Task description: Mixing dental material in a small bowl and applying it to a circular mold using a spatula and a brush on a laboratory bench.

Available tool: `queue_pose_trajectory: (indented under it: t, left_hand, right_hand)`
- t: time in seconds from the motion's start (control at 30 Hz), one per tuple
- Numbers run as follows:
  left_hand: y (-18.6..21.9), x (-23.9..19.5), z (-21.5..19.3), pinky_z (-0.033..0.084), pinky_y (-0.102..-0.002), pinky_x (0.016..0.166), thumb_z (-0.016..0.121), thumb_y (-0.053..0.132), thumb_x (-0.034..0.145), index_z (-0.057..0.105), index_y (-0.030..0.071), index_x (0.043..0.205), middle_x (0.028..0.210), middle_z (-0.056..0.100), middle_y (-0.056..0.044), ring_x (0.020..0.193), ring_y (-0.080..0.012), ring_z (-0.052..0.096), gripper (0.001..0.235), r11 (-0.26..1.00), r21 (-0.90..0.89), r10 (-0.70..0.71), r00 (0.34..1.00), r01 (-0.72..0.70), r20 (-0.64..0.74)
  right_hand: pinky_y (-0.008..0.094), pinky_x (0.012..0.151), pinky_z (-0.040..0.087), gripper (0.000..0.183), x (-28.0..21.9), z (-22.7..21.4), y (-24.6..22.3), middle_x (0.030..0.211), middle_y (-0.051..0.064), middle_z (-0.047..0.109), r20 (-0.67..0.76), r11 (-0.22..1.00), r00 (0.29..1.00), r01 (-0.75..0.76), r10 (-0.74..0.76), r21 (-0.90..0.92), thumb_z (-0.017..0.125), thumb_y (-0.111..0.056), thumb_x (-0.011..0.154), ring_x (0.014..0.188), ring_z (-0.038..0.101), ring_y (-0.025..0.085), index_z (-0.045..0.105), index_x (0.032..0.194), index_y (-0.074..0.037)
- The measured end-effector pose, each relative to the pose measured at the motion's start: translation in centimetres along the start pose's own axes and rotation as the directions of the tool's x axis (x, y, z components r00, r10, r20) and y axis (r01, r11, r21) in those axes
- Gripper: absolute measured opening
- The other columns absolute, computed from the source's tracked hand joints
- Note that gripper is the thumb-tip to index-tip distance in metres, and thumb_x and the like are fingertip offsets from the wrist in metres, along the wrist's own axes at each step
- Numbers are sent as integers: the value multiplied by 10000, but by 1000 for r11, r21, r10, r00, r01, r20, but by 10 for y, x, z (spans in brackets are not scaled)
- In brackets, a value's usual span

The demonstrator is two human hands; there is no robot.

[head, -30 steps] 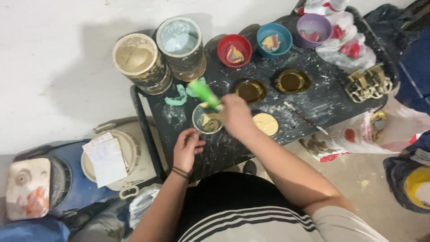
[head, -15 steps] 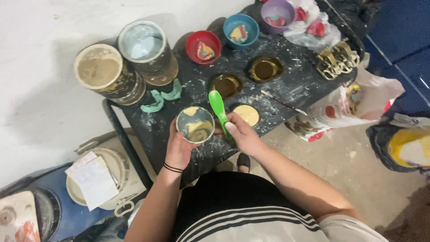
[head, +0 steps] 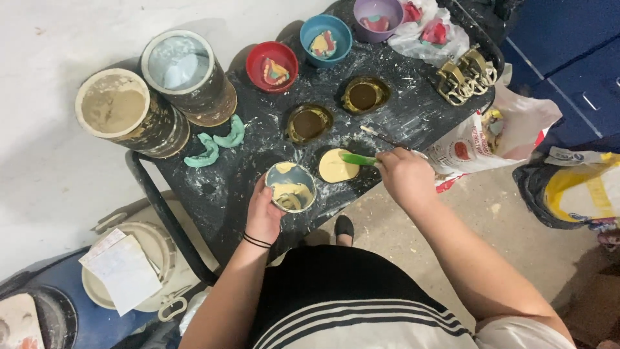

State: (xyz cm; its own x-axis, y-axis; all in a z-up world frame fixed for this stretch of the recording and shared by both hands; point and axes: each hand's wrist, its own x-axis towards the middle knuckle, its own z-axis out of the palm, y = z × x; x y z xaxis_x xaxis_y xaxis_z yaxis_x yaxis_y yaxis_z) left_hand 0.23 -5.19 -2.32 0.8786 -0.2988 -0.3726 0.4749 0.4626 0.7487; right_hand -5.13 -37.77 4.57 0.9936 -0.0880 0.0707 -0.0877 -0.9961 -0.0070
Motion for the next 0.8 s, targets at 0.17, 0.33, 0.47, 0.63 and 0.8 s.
queue_pose_trajectory:
  t: [0.17,0.33,0.47,0.63,0.8]
  left_hand:
    - [10,-7,7,652,-492,912,707,540,858,428,137,1509,1242,663,-146,1101,-273,701,814,1000,18,-2,1000,2,-9]
    - [14,-13,9,656,-484,912,687,523,864,409,98,1530,1227,649,-151,1087,-262,695,838,999,45,-11,1000,12,-27]
    - [9,-12,0,655,-476,909,697,501,874,404,92,1536,1234,654,-152,1077,-260,705,831,1000,21,-14,1000,14,-20]
    - [11,-8,-1,655,-479,905,704,513,866,409,87,1540,1238,654,-156,1076,-268,707,851,1000,22,-3,1000,3,-19]
    - [17,-4,6,636,-474,947,676,520,898,394,105,1551,1274,638,-163,1124,-272,681,824,1000,22,-5,1000,5,1]
  right_hand:
    - [351,845,606,249,5,-15,-17,1029,75,776,144,992,987,-85,72,90,666,-254,967,957,775,268,799,1168,-192]
    - [421,886,599,305,8,-38,-27,1081,145,790,374,907,907,-311,194,284,616,-264,987,1021,766,331,778,1211,-135]
    - [469,791,580,333,10,-30,-23,942,180,760,533,767,818,-482,219,424,615,-274,963,903,751,354,727,1200,-68]
    - [397,541,484,342,10,-4,-9,744,183,677,628,555,765,-587,142,589,534,-197,1016,584,612,229,667,1226,39]
    - [182,370,225,251,1,14,3,601,96,462,623,86,764,-641,167,763,604,-165,951,444,387,78,652,1074,48]
